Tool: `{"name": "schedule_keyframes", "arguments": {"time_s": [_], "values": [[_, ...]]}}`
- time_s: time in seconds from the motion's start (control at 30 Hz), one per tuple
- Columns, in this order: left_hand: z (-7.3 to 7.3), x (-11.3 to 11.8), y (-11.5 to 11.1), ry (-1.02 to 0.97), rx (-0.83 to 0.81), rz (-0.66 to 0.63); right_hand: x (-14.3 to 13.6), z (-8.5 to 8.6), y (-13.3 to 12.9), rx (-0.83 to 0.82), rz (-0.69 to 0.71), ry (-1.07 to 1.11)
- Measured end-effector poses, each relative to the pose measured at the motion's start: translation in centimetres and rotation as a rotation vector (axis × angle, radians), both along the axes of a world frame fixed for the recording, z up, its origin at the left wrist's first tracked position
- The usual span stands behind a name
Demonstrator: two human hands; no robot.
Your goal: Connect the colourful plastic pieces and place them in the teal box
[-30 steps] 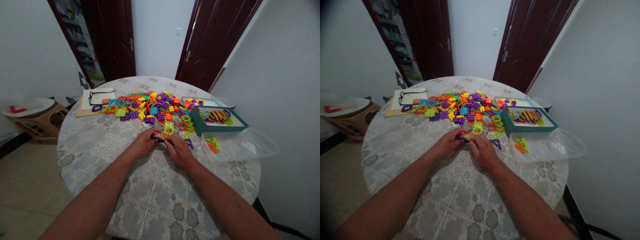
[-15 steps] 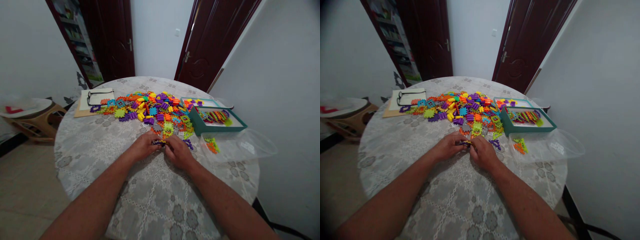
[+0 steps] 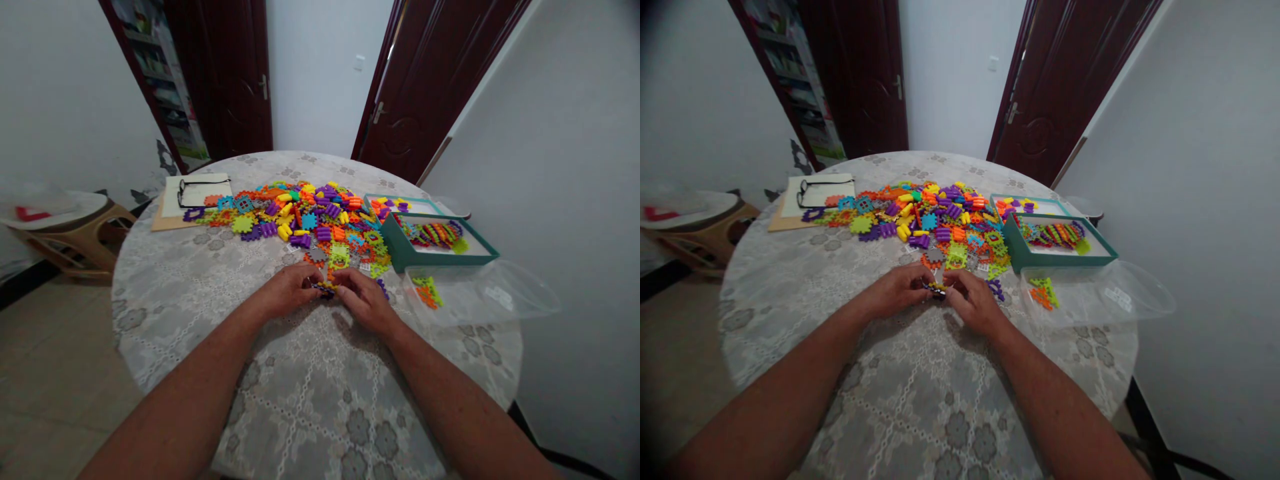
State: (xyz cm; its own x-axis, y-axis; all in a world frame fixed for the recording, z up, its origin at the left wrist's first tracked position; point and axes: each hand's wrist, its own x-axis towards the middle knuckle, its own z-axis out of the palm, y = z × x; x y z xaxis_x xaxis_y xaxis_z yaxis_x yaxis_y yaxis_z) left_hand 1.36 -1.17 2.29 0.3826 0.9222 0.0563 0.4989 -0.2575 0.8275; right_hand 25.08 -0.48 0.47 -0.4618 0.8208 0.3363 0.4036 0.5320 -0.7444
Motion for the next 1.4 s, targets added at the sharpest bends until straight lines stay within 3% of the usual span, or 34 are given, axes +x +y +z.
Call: {"name": "schedule_keyframes", "arguments": {"time_s": [0.13,0.27,0.47,0.63,0.73,0.9,1.27,1.4], "values": [[-0.2,0.1,0.1,-0.019,-0.039,0.021,0.5,-0.8,1.7,0.225,-0.175,-0.080],[-0.1,0.1,-0.1,-0.023,-0.032,0.014,0.6,-1.9,2.8,0.403,-0.247,-0.296],[0.1,-0.1,-0.2,0.006,-0.025,0.009,0.6,-2.9,3.0,0.427,-0.287,-0.392],[-0.7,-0.2,0.2,-0.014,-0.002,-0.007,0.7,-1.5,2.8,0.448,-0.333,-0.236],[-0.8,-0.3,0.2,-0.054,-0.032,-0.004,0.5,-0.3,1.7,0.415,-0.243,-0.147],[-0.7,-0.3,0.1,-0.076,-0.052,0.001,-0.4,0.3,-0.4,0.277,-0.040,-0.249],[-0.4,-0.5,0.2,0.008,0.094,0.029,-0.4,0.4,-0.3,0.242,0.027,-0.239],[0.1,-0.4,0.1,-0.024,0.098,-0.018,-0.6,0.7,-0.5,0.234,0.021,-0.212]]}}
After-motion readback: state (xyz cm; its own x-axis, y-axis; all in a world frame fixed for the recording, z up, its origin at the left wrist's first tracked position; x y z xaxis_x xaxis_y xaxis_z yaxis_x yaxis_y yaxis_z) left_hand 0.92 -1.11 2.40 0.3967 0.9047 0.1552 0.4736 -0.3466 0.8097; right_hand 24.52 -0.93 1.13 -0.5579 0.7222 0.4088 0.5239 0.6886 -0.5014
